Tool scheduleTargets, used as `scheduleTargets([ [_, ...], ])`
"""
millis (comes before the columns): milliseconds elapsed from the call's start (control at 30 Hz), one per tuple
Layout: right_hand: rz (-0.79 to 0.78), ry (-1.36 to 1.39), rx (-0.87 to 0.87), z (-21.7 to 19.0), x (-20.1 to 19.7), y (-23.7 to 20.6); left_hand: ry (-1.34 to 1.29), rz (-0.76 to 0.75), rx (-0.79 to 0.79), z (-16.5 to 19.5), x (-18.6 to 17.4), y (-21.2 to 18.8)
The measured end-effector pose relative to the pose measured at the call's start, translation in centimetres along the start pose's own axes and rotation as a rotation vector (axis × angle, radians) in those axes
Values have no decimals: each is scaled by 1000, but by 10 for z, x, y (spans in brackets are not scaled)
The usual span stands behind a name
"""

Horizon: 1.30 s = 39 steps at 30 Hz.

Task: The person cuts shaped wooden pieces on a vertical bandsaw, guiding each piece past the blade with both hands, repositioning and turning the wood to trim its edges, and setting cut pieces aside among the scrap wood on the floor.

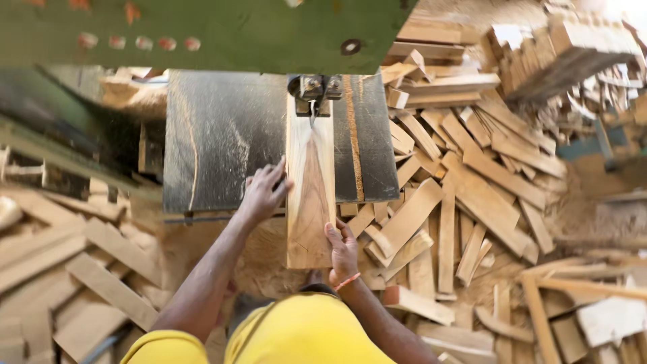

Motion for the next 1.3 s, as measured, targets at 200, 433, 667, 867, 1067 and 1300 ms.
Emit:
scheduleTargets([
  [200, -13, -76, -54, 23, -20, -3, -5, -167, -104, 34, 37, -140],
  [433, -12, -219, -287, 1, 1, 3, 103, -176, -55, 42, 34, -124],
  [667, -13, -473, -528, -5, 7, -17, 49, -54, 18, 40, 36, -127],
  [867, 59, -568, -577, -9, 9, -10, 12, 1, 112, 36, 36, -119],
  [1067, 42, -530, -516, -6, 9, -10, 58, 4, 116, 37, 33, -120],
  [1300, 69, -532, -587, -9, 16, 6, 89, -23, 98, 40, 25, -103],
])
Point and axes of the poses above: each hand's wrist, its own y-axis towards the middle knuckle, its own x-axis out of the palm, z = x × y, the point moved 2 cm from there along y, towards the middle knuckle, and after that the axes turned 14 degrees about -y, right-handed, at the moved point
